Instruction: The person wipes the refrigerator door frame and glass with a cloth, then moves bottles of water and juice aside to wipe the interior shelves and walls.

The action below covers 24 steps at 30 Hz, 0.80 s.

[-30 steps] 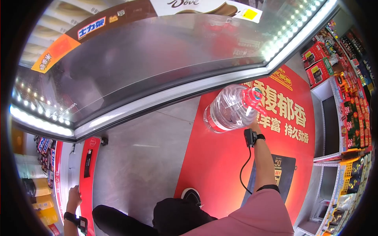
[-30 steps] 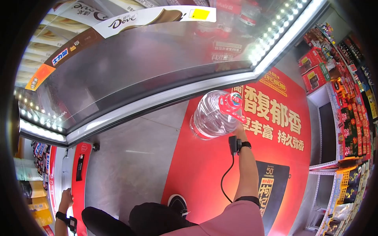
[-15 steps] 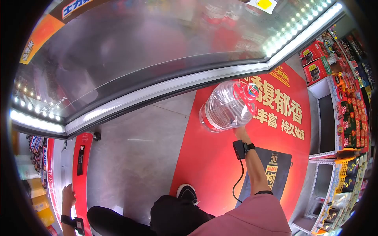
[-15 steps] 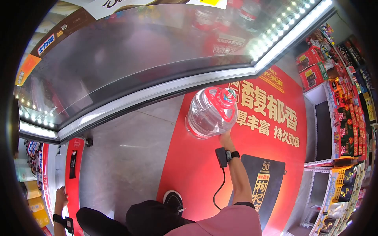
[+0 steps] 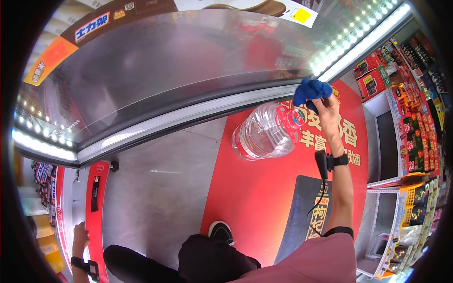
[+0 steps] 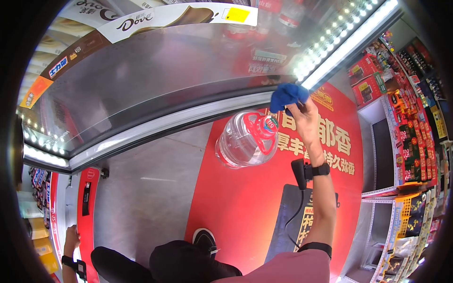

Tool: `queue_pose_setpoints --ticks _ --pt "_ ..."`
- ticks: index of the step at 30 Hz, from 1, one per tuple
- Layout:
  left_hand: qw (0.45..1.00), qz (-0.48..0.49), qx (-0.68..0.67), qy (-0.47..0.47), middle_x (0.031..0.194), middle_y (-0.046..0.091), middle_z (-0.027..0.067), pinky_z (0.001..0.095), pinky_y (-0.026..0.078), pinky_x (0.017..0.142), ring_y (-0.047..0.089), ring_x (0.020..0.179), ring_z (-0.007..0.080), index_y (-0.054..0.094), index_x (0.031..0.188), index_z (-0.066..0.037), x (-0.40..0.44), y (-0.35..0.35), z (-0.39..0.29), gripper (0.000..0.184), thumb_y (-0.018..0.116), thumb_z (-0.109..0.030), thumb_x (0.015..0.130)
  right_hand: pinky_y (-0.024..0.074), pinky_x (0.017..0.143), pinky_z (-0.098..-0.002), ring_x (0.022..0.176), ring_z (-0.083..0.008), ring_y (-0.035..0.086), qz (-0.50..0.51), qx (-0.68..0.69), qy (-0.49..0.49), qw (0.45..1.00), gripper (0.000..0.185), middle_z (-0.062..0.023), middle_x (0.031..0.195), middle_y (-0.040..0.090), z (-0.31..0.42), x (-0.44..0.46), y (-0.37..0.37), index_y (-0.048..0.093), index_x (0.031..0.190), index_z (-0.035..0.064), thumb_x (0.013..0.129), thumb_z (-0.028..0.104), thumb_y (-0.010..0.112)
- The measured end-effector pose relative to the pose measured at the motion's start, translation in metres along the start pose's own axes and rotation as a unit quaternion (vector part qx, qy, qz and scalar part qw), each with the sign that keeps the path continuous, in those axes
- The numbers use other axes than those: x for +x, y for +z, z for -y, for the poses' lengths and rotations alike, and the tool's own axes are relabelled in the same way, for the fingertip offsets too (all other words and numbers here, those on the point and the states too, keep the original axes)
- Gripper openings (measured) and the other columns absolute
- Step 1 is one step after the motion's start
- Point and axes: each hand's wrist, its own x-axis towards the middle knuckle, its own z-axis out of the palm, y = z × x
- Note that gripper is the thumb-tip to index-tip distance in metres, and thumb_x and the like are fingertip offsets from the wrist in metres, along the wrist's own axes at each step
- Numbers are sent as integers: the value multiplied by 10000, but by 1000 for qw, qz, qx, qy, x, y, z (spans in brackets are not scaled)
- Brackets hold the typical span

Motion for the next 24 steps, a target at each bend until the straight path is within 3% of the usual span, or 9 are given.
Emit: queue_pose_setpoints --ticks 2,6,8,9,10,13,17,20,24 --pt "1000 2 -9 -2 790 554 225 455 411 692 503 820 408 510 815 27 -1 -3 -4 213 533 110 620 473 796 -273 886 -135 585 160 -18 -30 986 241 -57 1018 619 19 32 9 580 1058 -2 821 38 596" --pt "1000 -2 -20 3 800 560 235 458 416 672 510 801 415 516 813 34 0 -2 -3 216 529 122 616 469 765 -269 853 -112 583 240 -175 1 955 219 -66 930 641 45 68 42 609 992 -13 795 78 635" --pt "1000 -7 -25 2 802 561 240 460 420 671 513 796 418 519 821 40 0 -1 -2 219 532 122 618 464 740 -286 811 -113 586 288 -215 132 924 238 -69 857 651 36 79 55 611 978 -13 783 118 653" --pt "1000 -12 -25 3 805 562 245 462 424 669 516 791 421 522 830 46 -1 1 -1 223 535 123 620 458 682 -286 769 -141 589 299 -348 86 884 242 -107 828 651 42 79 59 607 978 -16 797 141 643" --pt "999 -12 -30 -2 805 562 245 462 424 669 516 791 421 522 830 46 -2 2 1 223 535 123 620 458 682 -286 769 -141 589 303 -349 82 883 242 -107 828 651 43 82 64 607 978 -16 797 141 643" --pt "1000 5 -13 -5 822 561 257 456 445 704 527 804 420 537 920 66 -2 -1 -4 298 552 116 627 499 796 -290 891 -224 606 243 -38 448 859 251 -168 948 611 49 85 81 523 1045 -85 858 80 550" --pt "1000 15 -10 -13 879 555 250 440 446 734 521 865 407 523 993 70 -3 -3 -8 390 549 137 609 474 904 -331 977 -257 580 227 158 544 792 213 -173 1027 573 32 87 101 486 1041 -107 871 20 498" --pt "997 31 -37 -60 876 554 248 439 441 746 514 880 401 519 1002 69 -4 -4 -11 407 540 145 603 446 950 -409 1030 -356 530 124 261 591 753 216 -259 1165 457 21 93 107 399 1070 -148 862 -88 388" --pt "999 7 -4 -32 872 552 248 444 439 740 513 877 405 515 1014 65 -4 2 -4 419 540 139 603 432 956 -452 1087 -401 478 75 278 530 797 268 -278 1180 420 9 101 76 321 1121 -186 865 -111 299"
